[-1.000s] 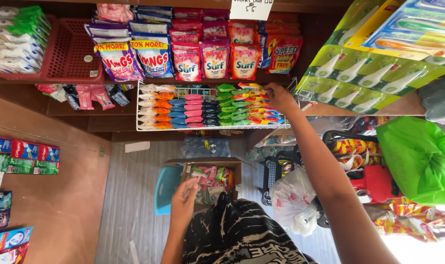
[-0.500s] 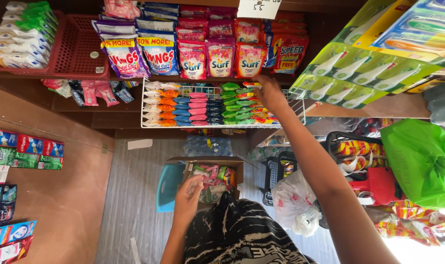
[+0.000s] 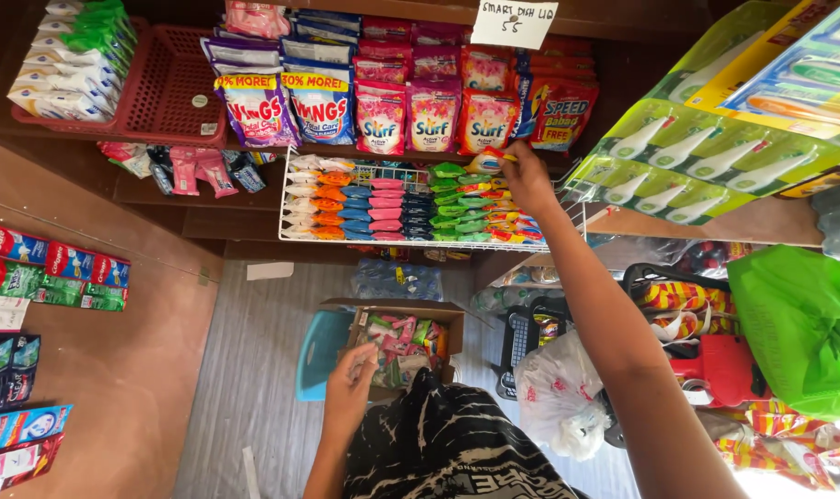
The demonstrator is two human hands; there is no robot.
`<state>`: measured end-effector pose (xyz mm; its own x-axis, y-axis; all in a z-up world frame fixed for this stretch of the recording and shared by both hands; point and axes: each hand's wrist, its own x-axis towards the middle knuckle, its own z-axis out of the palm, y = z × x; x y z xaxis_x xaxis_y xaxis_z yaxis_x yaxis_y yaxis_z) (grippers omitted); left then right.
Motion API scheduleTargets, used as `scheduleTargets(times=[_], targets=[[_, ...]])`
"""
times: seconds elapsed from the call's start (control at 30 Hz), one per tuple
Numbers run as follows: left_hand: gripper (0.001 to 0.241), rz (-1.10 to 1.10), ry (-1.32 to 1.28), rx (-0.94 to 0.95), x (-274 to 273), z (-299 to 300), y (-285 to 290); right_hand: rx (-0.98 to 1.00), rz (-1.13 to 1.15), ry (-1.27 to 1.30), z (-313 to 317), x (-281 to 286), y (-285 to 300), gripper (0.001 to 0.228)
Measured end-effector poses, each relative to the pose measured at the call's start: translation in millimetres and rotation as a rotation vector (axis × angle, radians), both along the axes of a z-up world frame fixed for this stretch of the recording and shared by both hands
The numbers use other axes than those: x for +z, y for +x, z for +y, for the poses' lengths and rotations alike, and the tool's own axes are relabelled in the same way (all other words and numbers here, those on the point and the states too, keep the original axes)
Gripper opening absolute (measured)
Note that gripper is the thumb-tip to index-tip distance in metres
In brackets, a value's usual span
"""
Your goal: Stocking and organizing detergent sachets and small product packets on store shelves from a box.
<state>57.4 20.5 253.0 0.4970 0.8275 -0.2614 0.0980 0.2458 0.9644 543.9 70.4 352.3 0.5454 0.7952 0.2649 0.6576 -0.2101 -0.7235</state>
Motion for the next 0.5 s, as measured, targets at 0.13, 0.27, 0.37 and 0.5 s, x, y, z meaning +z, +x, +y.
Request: scheduleTargets(times=[0.13,0.27,0.37,0.5], targets=[[0.032,0.045,-0.007,-0.004,2,-1,4,0.065,-0.003,0.004,13,-2,1,0.017],[0.033,0.043,-0.019,-0.007,3,0,6,0.126,0.000,-0.136,21,5,-1,0.017],[0.034,0.048,-0.015,0.002,2,0,6,0.163,-0.040,-0.217,24,-1,2,0.018],[0.033,0.019,-0.021,0.024,-14,-3,4,0.186,-0.066,-0.276,24,5,-6,0.019]])
